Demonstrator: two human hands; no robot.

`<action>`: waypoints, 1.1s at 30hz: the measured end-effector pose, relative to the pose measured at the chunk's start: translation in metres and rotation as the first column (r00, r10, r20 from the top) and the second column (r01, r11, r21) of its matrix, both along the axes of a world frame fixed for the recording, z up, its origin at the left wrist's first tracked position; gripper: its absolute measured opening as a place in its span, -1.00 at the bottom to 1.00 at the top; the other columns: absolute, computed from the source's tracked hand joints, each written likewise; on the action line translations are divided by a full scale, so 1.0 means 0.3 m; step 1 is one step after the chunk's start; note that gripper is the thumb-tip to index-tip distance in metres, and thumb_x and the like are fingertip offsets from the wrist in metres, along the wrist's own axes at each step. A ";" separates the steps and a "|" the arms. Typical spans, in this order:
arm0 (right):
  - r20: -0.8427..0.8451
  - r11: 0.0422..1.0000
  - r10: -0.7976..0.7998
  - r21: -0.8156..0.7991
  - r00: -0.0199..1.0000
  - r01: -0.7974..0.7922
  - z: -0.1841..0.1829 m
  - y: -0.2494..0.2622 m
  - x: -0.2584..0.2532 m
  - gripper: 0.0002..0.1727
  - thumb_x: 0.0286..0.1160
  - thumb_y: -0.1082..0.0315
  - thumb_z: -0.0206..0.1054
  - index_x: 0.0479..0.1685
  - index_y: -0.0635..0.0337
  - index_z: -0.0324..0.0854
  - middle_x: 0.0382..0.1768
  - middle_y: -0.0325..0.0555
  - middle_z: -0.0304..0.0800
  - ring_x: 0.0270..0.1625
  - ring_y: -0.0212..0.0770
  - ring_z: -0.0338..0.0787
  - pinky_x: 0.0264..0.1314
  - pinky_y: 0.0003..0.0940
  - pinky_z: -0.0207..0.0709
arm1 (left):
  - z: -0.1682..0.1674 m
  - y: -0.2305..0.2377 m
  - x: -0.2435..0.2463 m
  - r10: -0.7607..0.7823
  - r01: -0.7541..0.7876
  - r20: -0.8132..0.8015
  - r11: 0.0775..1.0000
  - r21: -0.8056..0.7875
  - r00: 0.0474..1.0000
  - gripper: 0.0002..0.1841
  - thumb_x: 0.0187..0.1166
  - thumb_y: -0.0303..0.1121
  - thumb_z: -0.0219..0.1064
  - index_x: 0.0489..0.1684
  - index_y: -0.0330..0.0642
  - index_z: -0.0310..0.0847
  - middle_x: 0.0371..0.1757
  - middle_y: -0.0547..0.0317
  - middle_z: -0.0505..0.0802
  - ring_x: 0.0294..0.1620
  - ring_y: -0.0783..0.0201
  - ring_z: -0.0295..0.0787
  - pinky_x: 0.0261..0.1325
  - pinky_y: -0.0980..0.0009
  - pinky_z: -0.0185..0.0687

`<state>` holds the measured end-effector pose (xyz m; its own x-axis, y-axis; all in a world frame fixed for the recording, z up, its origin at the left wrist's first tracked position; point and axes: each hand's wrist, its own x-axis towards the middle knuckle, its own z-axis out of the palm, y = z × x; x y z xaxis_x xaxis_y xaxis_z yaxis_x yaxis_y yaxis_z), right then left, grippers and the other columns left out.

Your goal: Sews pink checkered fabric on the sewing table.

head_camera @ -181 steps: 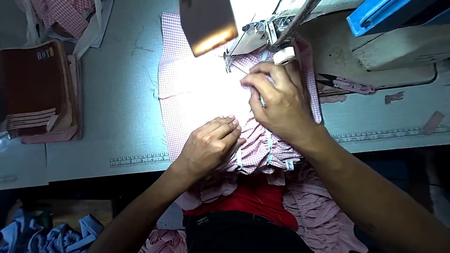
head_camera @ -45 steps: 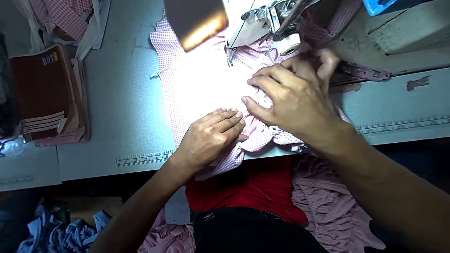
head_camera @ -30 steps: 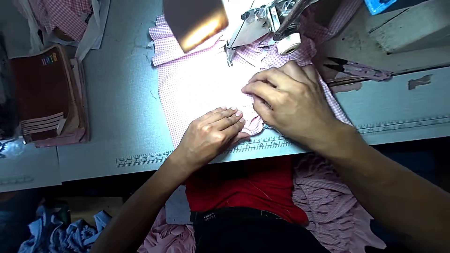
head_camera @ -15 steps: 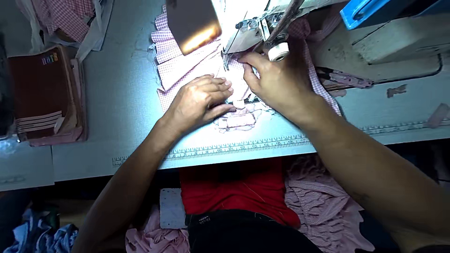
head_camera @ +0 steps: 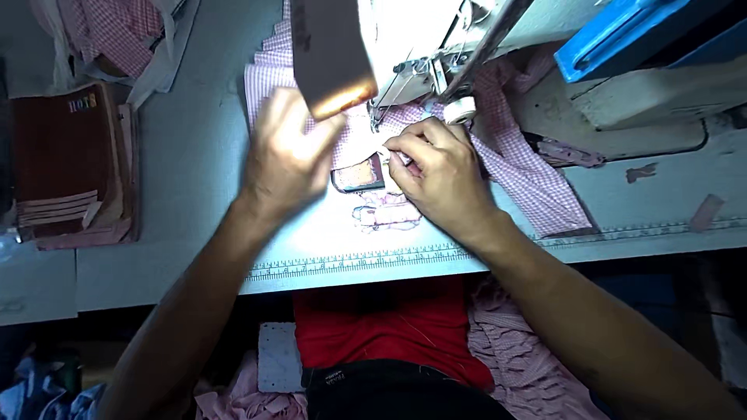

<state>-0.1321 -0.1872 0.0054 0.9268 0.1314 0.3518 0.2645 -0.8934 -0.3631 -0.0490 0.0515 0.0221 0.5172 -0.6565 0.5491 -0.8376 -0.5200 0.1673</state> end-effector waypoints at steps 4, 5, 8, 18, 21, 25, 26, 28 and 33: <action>-0.009 1.000 0.005 0.007 1.000 -0.005 -0.001 0.003 -0.004 -0.73 0.68 0.18 0.25 0.05 -0.02 0.86 0.02 -0.05 0.83 0.16 0.04 0.69 0.21 -0.08 0.47 | -0.024 -0.108 -0.064 -0.123 0.128 -0.113 0.991 0.036 0.986 -0.72 0.65 -0.21 0.35 0.15 -0.11 0.85 0.00 0.00 0.87 0.11 0.01 0.73 0.22 0.20 0.59; -0.008 1.000 0.008 0.019 1.000 -0.007 -0.001 0.003 -0.004 -0.73 0.67 0.18 0.26 0.04 -0.01 0.87 0.02 -0.06 0.83 0.16 0.03 0.69 0.22 -0.09 0.46 | -0.035 -0.118 -0.052 -0.134 0.140 -0.116 0.989 0.045 0.984 -0.74 0.68 -0.24 0.32 0.11 -0.13 0.85 -0.02 0.01 0.87 0.10 0.02 0.74 0.21 0.22 0.60; -0.019 0.999 0.028 0.045 0.999 -0.028 0.004 -0.010 -0.003 -0.74 0.68 0.21 0.25 0.02 -0.01 0.87 0.03 -0.10 0.85 0.17 -0.01 0.70 0.23 -0.10 0.45 | -0.040 -0.131 -0.023 -0.193 0.198 -0.078 0.978 0.071 0.978 -0.78 0.70 -0.35 0.27 -0.04 -0.18 0.87 -0.12 0.02 0.88 0.02 0.04 0.76 0.11 0.26 0.62; -0.070 0.999 0.012 0.042 0.997 -0.009 -0.002 -0.078 0.055 -0.68 0.68 0.22 0.16 0.12 0.01 0.83 0.12 -0.04 0.82 0.25 -0.02 0.72 0.33 -0.10 0.49 | -0.060 -0.106 -0.211 -0.195 0.193 -0.162 0.981 -0.029 0.967 -0.82 0.56 -0.40 0.35 -0.21 -0.22 0.91 -0.24 0.07 0.89 -0.09 0.11 0.77 -0.05 0.31 0.63; -0.073 1.000 0.009 0.015 0.997 -0.007 0.003 -0.078 0.051 -0.68 0.70 0.20 0.17 0.14 0.01 0.83 0.14 -0.04 0.81 0.27 -0.02 0.71 0.36 -0.10 0.48 | -0.066 -0.122 -0.212 -0.151 0.144 -0.176 0.988 -0.052 0.973 -0.82 0.55 -0.38 0.35 -0.30 -0.19 0.90 -0.31 0.10 0.85 -0.13 0.13 0.74 -0.10 0.32 0.58; -0.062 1.000 -0.005 -0.018 0.998 0.004 -0.003 -0.071 0.058 -0.65 0.71 0.19 0.14 0.18 0.03 0.82 0.16 0.03 0.81 0.30 0.04 0.70 0.38 -0.06 0.48 | -0.068 -0.125 -0.173 -0.132 0.119 -0.226 0.990 -0.069 0.965 -0.81 0.58 -0.36 0.35 -0.22 -0.17 0.93 -0.26 0.10 0.85 -0.11 0.14 0.71 -0.06 0.35 0.58; -0.068 1.000 -0.014 -0.021 0.998 0.013 -0.004 -0.069 0.064 -0.64 0.72 0.18 0.14 0.20 0.02 0.82 0.16 0.04 0.80 0.30 0.04 0.70 0.38 -0.06 0.48 | -0.068 -0.126 -0.154 -0.128 0.113 -0.234 0.991 -0.077 0.964 -0.81 0.58 -0.35 0.36 -0.23 -0.16 0.94 -0.27 0.11 0.84 -0.12 0.16 0.70 -0.07 0.36 0.57; -0.065 0.999 -0.037 -0.032 0.997 0.035 -0.007 -0.065 0.080 -0.64 0.72 0.17 0.14 0.20 0.02 0.81 0.15 0.06 0.80 0.27 0.04 0.74 0.35 -0.04 0.53 | -0.067 -0.132 -0.110 -0.124 0.108 -0.251 0.991 -0.076 0.960 -0.80 0.61 -0.33 0.35 -0.25 -0.15 0.94 -0.30 0.12 0.80 -0.13 0.17 0.68 -0.08 0.36 0.55; -0.027 0.990 -0.127 -0.061 0.992 0.125 -0.026 -0.058 0.126 -0.66 0.69 0.14 0.18 0.07 0.08 0.83 0.17 0.12 0.84 0.31 0.10 0.77 0.38 0.08 0.55 | -0.074 -0.141 -0.009 -0.122 0.114 -0.229 0.992 -0.049 0.966 -0.76 0.64 -0.29 0.31 -0.26 -0.15 0.92 -0.28 0.10 0.82 -0.10 0.15 0.71 -0.03 0.32 0.58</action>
